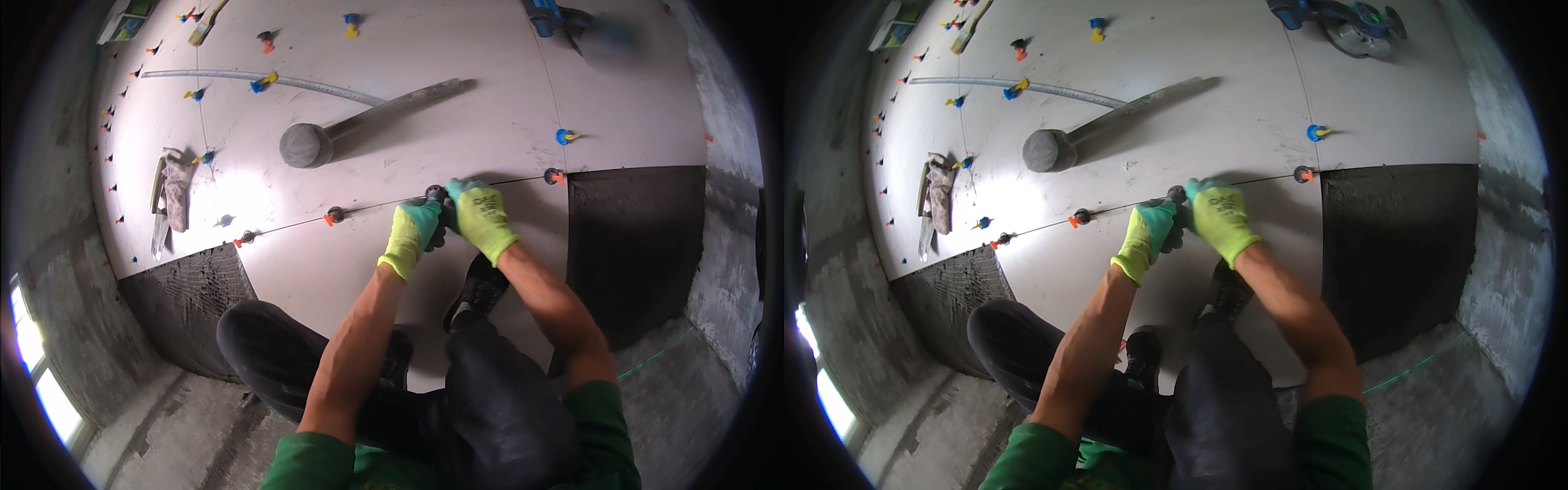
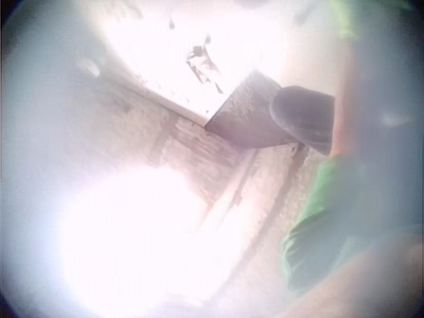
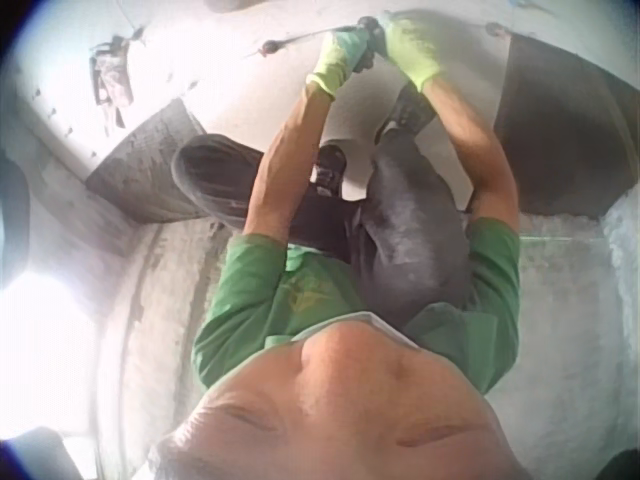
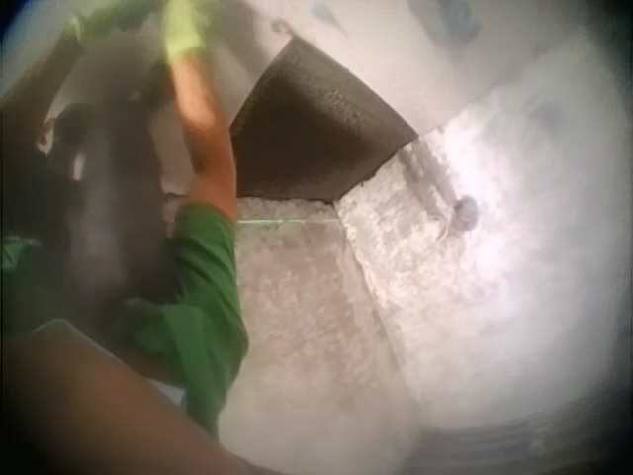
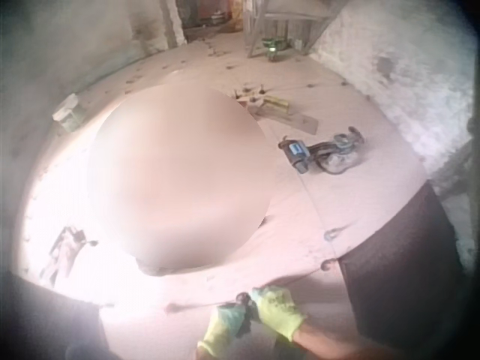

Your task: The person installs floor tiles by spreading adhesive, placing tiles, and securing them with spacers. They use a rubber mallet to tap the tiles into place and a trowel to apply adhesive.

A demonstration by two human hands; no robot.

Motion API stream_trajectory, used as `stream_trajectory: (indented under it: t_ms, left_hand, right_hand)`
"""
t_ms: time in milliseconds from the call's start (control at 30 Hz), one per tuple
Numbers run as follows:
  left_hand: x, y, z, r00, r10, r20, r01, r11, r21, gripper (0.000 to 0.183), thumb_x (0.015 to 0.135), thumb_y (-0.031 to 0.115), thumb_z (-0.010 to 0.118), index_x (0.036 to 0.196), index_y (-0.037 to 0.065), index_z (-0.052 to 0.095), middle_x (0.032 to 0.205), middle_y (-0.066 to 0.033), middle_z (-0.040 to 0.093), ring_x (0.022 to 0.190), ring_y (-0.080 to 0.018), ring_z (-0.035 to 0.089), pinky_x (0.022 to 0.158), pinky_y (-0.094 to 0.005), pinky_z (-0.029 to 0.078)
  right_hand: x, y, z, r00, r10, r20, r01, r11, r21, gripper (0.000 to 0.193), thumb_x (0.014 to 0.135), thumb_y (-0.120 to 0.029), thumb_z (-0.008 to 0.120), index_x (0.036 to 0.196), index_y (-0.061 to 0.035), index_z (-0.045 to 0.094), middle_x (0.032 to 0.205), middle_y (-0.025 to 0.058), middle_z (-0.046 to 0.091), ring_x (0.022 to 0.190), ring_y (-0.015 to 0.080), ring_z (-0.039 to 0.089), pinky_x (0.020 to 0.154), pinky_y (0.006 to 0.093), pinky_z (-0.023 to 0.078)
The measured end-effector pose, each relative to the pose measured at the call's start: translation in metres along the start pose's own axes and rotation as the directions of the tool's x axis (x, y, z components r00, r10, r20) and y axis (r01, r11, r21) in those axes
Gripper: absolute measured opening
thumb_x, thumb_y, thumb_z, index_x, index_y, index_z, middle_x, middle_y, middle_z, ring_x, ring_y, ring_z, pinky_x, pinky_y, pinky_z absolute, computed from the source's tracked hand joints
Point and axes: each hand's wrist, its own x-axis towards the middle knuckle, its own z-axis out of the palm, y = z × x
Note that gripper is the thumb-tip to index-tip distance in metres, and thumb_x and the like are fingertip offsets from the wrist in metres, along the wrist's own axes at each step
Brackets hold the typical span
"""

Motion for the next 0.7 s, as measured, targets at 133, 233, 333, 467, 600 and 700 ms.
stream_trajectory:
  t_ms: [133,233,333,467,600,700]
  left_hand:
    - [0.006,0.002,0.004,0.997,0.007,-0.077,-0.009,1.000,-0.029,0.039,0.099,0.035,0.057,0.082,0.002,0.067,0.062,-0.0080,0.060,0.044,-0.0177,0.054,0.041,-0.0309,0.039]
    - [0.007,0.003,0.001,0.997,-0.044,-0.059,0.040,0.997,-0.066,0.033,0.097,0.027,0.055,0.080,0.001,0.066,0.061,-0.0091,0.059,0.045,-0.0187,0.053,0.041,-0.0313,0.039]
    - [0.007,0.003,0.004,0.997,-0.037,-0.074,0.028,0.993,-0.113,0.028,0.094,0.021,0.054,0.075,0.002,0.063,0.060,-0.0102,0.057,0.046,-0.0196,0.054,0.041,-0.0325,0.039]
    - [0.006,0.002,0.012,0.992,0.001,-0.129,-0.014,0.994,-0.105,0.026,0.091,0.016,0.053,0.071,0.003,0.063,0.059,-0.0090,0.058,0.046,-0.0184,0.054,0.042,-0.0319,0.038]
    - [0.007,0.002,0.010,0.992,0.050,-0.115,-0.053,0.998,-0.023,0.027,0.091,0.017,0.053,0.072,0.002,0.064,0.059,-0.0080,0.059,0.046,-0.0174,0.055,0.043,-0.0307,0.038]
    - [0.008,0.000,0.006,0.996,0.060,-0.065,-0.060,0.998,0.003,0.028,0.091,0.018,0.052,0.073,0.001,0.064,0.061,-0.0085,0.059,0.048,-0.0185,0.057,0.043,-0.0305,0.039]
  right_hand:
    - [0.007,-0.005,0.019,0.999,0.041,-0.025,-0.038,0.994,0.099,0.018,0.078,-0.023,0.074,0.087,-0.0099,0.064,0.076,0.0135,0.069,0.076,0.0348,0.069,0.067,0.0460,0.055]
    - [0.011,-0.005,0.024,0.998,0.058,0.029,-0.060,0.997,0.057,0.018,0.078,-0.022,0.073,0.088,-0.0098,0.065,0.078,0.0144,0.070,0.077,0.0350,0.070,0.067,0.0461,0.056]
    - [0.016,0.002,0.018,0.997,-0.080,-0.023,0.082,0.993,0.080,0.016,0.078,-0.021,0.071,0.087,-0.0089,0.066,0.078,0.0147,0.070,0.075,0.0360,0.069,0.066,0.0471,0.056]
    - [0.030,0.011,0.004,0.961,-0.264,0.079,0.262,0.964,0.031,0.009,0.080,-0.014,0.069,0.085,-0.0073,0.067,0.091,0.0160,0.071,0.085,0.0328,0.070,0.072,0.0446,0.056]
    - [0.045,0.011,-0.007,0.903,-0.341,0.262,0.360,0.933,-0.026,0.013,0.078,-0.012,0.069,0.091,-0.0093,0.069,0.096,0.0122,0.072,0.092,0.0312,0.071,0.078,0.0428,0.057]
    - [0.046,0.009,-0.011,0.894,-0.318,0.314,0.359,0.930,-0.079,0.015,0.077,-0.011,0.070,0.092,-0.0107,0.070,0.098,0.0104,0.072,0.094,0.0309,0.071,0.079,0.0428,0.058]
